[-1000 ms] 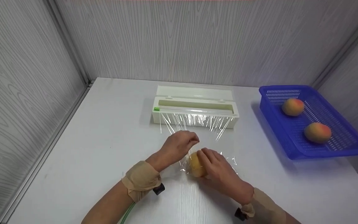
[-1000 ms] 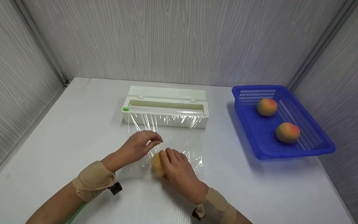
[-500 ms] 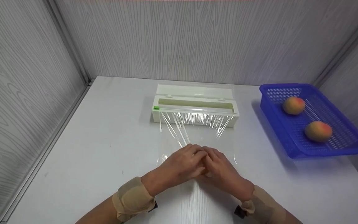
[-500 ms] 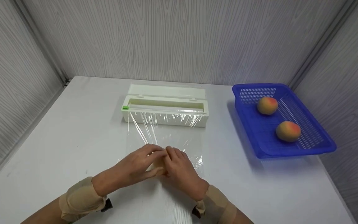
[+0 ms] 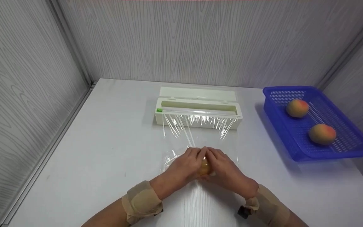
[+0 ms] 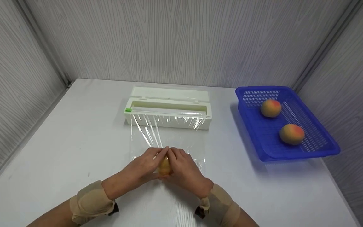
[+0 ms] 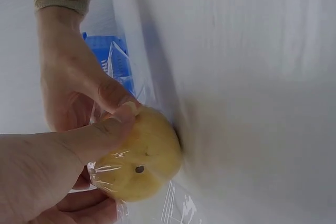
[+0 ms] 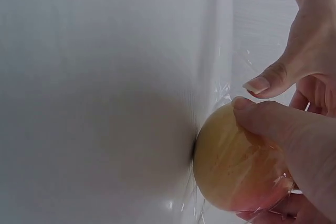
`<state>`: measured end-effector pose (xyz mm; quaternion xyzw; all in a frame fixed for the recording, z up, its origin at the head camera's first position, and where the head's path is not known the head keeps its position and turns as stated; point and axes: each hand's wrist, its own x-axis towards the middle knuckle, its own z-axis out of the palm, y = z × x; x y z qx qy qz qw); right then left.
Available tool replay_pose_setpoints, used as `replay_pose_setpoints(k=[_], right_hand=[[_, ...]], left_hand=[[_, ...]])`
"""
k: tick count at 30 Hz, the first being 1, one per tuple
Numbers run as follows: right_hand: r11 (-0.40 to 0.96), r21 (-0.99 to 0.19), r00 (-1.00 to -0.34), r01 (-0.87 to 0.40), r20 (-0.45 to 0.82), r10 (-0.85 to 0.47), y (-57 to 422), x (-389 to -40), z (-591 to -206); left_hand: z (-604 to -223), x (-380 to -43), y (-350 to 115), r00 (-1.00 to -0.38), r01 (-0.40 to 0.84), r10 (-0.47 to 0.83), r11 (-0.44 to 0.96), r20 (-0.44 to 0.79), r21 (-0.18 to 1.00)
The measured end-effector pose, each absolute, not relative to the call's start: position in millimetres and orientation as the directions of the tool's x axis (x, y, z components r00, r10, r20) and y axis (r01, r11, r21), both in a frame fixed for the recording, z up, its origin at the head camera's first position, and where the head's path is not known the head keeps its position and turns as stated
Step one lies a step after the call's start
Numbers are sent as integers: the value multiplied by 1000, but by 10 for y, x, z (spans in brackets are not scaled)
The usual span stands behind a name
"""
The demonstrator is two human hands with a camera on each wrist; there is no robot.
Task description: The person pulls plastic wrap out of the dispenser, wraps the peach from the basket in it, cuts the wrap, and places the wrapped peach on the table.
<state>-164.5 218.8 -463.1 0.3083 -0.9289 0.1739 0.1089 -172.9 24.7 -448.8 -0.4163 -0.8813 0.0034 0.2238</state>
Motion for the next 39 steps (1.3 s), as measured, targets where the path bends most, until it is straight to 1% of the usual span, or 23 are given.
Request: replay_pose_setpoints(k=[5, 7, 10, 14, 16, 18, 20, 23, 25, 28, 31, 35, 39], right_hand=[[735, -271, -779, -622, 307, -546, 2212, -1678, -4637], [722, -267, -766, -638, 319, -558, 2222, -1698, -4641], [707, -232, -736, -668, 347, -582, 2232, -1729, -4659], [698, -206, -716, -686, 366, -595, 2236, -1759, -4687], [700, -220, -724, -679, 362, -588, 2233, -1767, -4702], [712, -255, -750, -654, 343, -566, 2222, -1771, -4711], [715, -267, -756, -646, 350, -553, 2216, -1781, -4724], [710, -294, -762, -640, 364, -536, 2224, -1800, -4741], [692, -298, -747, -657, 382, -544, 2239, -1819, -4746], [667, -342, -748, -662, 368, -553, 2264, -1841, -4735], [654, -373, -753, -658, 348, -559, 2276, -1865, -4714], [661, -416, -781, -624, 319, -537, 2275, -1886, -4689], [677, -440, -807, -590, 295, -512, 2267, -1908, -4684]], left_hand=[[-4500, -1770, 260, -551, 739, 741, 647, 383, -189], [-4501, -1790, 259, -551, 742, 741, 646, 383, -182], [-4503, -1824, 252, -556, 746, 741, 644, 376, -166], [-4503, -1873, 233, -572, 767, 732, 637, 371, -74], [-4498, -1897, 222, -589, 775, 724, 632, 358, -1], [-4489, -1917, 207, -604, 778, 713, 624, 356, 69], [-4481, -1937, 193, -609, 783, 708, 609, 357, 127], [-4470, -1966, 178, -613, 788, 710, 580, 346, 208], [-4467, -1985, 177, -611, 791, 719, 567, 332, 227], [-4460, -2002, 186, -610, 792, 731, 572, 306, 213], [-4476, -2027, 203, -592, 802, 743, 581, 313, 140], [-4503, -2051, 224, -586, 795, 740, 604, 331, 59], [-4516, -2066, 248, -616, 762, 719, 647, 322, 11]])
